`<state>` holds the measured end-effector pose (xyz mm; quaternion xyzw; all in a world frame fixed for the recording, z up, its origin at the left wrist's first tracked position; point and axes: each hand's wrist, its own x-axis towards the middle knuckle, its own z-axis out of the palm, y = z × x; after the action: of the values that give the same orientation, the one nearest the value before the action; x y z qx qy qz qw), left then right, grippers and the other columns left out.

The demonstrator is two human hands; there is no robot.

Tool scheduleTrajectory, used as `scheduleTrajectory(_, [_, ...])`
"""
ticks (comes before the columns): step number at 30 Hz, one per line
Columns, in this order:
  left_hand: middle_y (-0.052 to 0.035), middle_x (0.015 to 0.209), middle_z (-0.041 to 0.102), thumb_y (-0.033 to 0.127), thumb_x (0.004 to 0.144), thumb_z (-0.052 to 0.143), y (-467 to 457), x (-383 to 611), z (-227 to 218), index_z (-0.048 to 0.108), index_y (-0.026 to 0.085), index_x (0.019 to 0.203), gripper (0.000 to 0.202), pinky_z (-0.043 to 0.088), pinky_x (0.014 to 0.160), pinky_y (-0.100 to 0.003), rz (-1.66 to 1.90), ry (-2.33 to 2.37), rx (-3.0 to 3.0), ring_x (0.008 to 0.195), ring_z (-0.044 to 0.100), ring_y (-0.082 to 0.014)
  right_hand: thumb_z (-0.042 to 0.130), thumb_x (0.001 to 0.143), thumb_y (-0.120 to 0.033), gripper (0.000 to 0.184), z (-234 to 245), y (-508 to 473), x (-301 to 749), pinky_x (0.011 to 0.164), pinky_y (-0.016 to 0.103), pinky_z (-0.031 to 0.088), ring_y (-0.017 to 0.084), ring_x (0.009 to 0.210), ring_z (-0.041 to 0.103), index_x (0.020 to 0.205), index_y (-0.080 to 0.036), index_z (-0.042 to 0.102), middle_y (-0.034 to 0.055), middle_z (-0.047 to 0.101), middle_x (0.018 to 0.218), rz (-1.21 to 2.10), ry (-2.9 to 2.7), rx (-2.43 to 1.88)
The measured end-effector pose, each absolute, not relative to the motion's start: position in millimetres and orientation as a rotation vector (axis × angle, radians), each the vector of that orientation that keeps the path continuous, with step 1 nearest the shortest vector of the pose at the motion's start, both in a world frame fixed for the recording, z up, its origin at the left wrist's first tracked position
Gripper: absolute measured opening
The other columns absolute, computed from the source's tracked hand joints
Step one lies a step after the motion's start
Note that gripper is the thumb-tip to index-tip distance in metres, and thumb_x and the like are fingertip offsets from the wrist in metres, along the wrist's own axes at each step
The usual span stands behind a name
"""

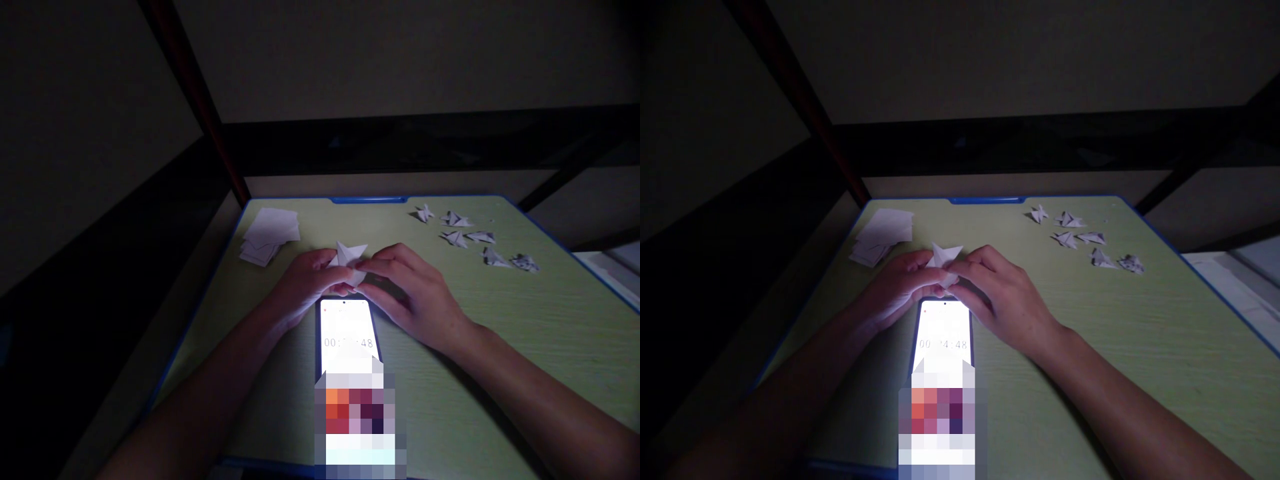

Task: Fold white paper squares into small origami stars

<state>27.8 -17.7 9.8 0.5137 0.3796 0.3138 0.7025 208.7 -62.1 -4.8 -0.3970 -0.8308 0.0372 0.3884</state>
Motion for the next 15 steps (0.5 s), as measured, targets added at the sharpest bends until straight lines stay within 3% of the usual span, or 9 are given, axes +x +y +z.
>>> scheduleTrajectory(7, [-0.0022,0.073,0.060,0.018,0.063,0.065,-19.1,28.2,12.0,0.060,0.010,0.082,0.021,0.042,0.060,-0.022,0.659,0.807,1.107,0.064,0.056,-0.0088,0.066,0.082,-0.022,0.025,-7.7,-61.8,205.7,0.077,0.028,0.052,0.015,0.095,0.059,0.107,-0.021,0.064,0.0058,0.060,0.102,0.360,-2.024,-0.948])
scheduleTrajectory(15, [-0.0048,0.072,0.064,0.024,0.070,0.067,-16.2,19.7,13.1,0.063,0.010,0.082,0.019,0.047,0.064,-0.023,0.627,0.760,1.096,0.064,0.060,-0.0097,0.066,0.080,-0.015,0.032,-5.0,-65.8,203.7,0.082,0.028,0.051,0.015,0.097,0.059,0.111,-0.019,0.063,0.0071,0.062,0.105,0.218,-2.021,-0.923])
